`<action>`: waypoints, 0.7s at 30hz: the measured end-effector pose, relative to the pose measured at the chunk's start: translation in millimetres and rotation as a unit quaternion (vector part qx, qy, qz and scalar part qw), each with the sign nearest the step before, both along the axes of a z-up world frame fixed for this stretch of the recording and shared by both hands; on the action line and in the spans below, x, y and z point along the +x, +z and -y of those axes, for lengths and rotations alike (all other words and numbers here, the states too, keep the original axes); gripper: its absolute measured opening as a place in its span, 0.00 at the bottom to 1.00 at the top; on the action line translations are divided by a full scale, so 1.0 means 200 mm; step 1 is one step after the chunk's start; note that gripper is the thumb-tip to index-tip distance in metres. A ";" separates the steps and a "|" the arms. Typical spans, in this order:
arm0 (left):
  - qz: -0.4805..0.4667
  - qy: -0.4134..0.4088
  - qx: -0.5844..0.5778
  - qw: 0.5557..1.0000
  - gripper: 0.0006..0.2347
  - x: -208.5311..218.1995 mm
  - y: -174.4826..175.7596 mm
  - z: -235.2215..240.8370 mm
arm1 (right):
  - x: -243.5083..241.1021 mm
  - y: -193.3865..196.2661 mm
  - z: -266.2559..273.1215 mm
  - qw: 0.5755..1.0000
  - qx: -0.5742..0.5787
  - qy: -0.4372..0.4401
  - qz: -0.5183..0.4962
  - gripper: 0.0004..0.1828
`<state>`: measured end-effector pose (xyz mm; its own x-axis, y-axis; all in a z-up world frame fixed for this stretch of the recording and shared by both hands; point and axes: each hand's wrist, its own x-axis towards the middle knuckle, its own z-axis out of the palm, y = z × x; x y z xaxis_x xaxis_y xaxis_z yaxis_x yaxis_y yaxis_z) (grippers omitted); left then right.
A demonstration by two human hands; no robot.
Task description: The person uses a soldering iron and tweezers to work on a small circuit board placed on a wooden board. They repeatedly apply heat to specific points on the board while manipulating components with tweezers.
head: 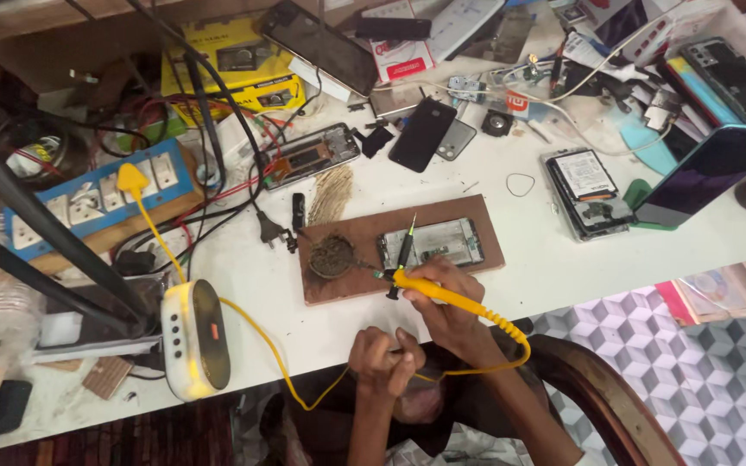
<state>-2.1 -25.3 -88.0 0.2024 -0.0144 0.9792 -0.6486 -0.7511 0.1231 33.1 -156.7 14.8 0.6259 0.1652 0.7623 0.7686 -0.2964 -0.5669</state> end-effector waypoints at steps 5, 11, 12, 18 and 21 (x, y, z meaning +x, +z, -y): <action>-0.107 -0.055 -0.066 0.991 0.19 -0.06 -0.04 0.00 | -0.02 0.08 -0.02 0.995 -0.054 -0.040 -0.071 0.15; -0.218 -0.107 0.010 0.970 0.19 -0.09 -0.13 -0.05 | -0.02 0.10 -0.06 0.992 -0.062 -0.047 -0.101 0.16; -0.184 -0.076 0.026 0.980 0.20 -0.07 -0.13 -0.04 | -0.02 0.10 -0.05 0.993 -0.063 -0.042 -0.088 0.17; -0.083 -0.033 0.028 0.996 0.18 -0.05 -0.12 -0.01 | -0.01 -0.01 0.00 0.998 -0.050 -0.014 -0.047 0.15; -0.045 -0.045 -0.018 0.998 0.16 -0.01 -0.06 0.01 | 0.01 -0.15 -0.01 0.984 0.165 0.008 -0.065 0.09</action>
<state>-4.4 -26.7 -99.1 0.2892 -0.0019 0.9573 -0.6987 -0.6840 0.2097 35.6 -154.9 -15.8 0.7205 -0.0671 0.6902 0.6868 -0.0690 -0.7236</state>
